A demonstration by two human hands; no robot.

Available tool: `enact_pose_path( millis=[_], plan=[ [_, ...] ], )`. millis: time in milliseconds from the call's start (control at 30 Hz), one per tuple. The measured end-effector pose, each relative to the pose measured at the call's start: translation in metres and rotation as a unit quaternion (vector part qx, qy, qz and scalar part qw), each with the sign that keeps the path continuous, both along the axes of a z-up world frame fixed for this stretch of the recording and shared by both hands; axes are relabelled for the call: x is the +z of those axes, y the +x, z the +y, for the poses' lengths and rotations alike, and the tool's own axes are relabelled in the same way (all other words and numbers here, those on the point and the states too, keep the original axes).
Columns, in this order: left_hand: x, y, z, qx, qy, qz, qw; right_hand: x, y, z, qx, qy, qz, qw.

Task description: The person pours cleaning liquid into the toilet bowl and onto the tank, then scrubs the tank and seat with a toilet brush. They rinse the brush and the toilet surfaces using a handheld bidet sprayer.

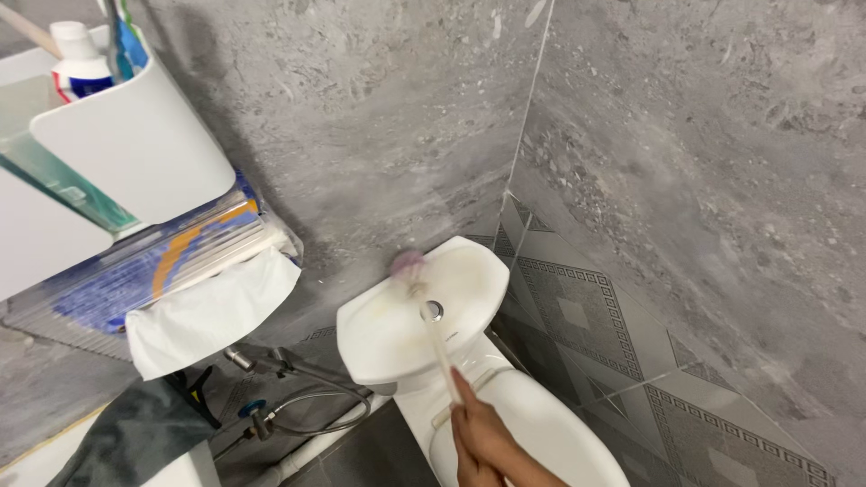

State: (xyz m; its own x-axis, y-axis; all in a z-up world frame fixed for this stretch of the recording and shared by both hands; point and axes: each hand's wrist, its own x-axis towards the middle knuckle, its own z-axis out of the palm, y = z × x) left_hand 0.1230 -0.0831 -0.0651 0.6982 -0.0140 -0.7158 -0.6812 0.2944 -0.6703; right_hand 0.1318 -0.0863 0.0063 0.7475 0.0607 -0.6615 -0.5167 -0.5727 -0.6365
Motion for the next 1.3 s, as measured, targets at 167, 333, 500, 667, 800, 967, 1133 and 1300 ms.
enact_pose_path(
  millis=[167,333,500,667,800,967,1133,1300],
  plan=[
    [0.040,-0.018,0.006,0.646,-0.700,0.139,0.272,-0.025,0.014,-0.035,-0.076,-0.009,-0.001,0.997],
    [0.046,-0.011,0.011,0.655,-0.731,0.127,-0.143,-0.046,0.040,-0.059,-0.122,-0.026,-0.113,0.986],
    [0.021,-0.044,0.057,0.636,-0.718,0.075,-0.272,-0.017,0.014,-0.001,-0.032,-0.002,-0.051,0.998],
    [0.035,-0.061,0.064,0.655,-0.735,0.043,-0.171,-0.006,0.001,0.005,-0.051,0.013,0.018,0.998],
    [0.050,-0.018,0.038,0.649,-0.743,0.118,-0.115,-0.062,0.036,-0.041,-0.102,-0.039,-0.132,0.985],
    [0.044,-0.039,0.016,0.669,-0.729,0.116,-0.093,-0.066,0.010,-0.067,-0.111,-0.028,-0.100,0.988],
    [0.030,-0.100,0.005,0.705,-0.698,0.079,-0.102,-0.048,-0.056,-0.067,-0.099,0.001,-0.043,0.994],
    [0.019,-0.046,-0.004,0.622,-0.762,0.094,-0.156,-0.066,0.009,-0.076,-0.075,-0.046,-0.106,0.990]
  ],
)
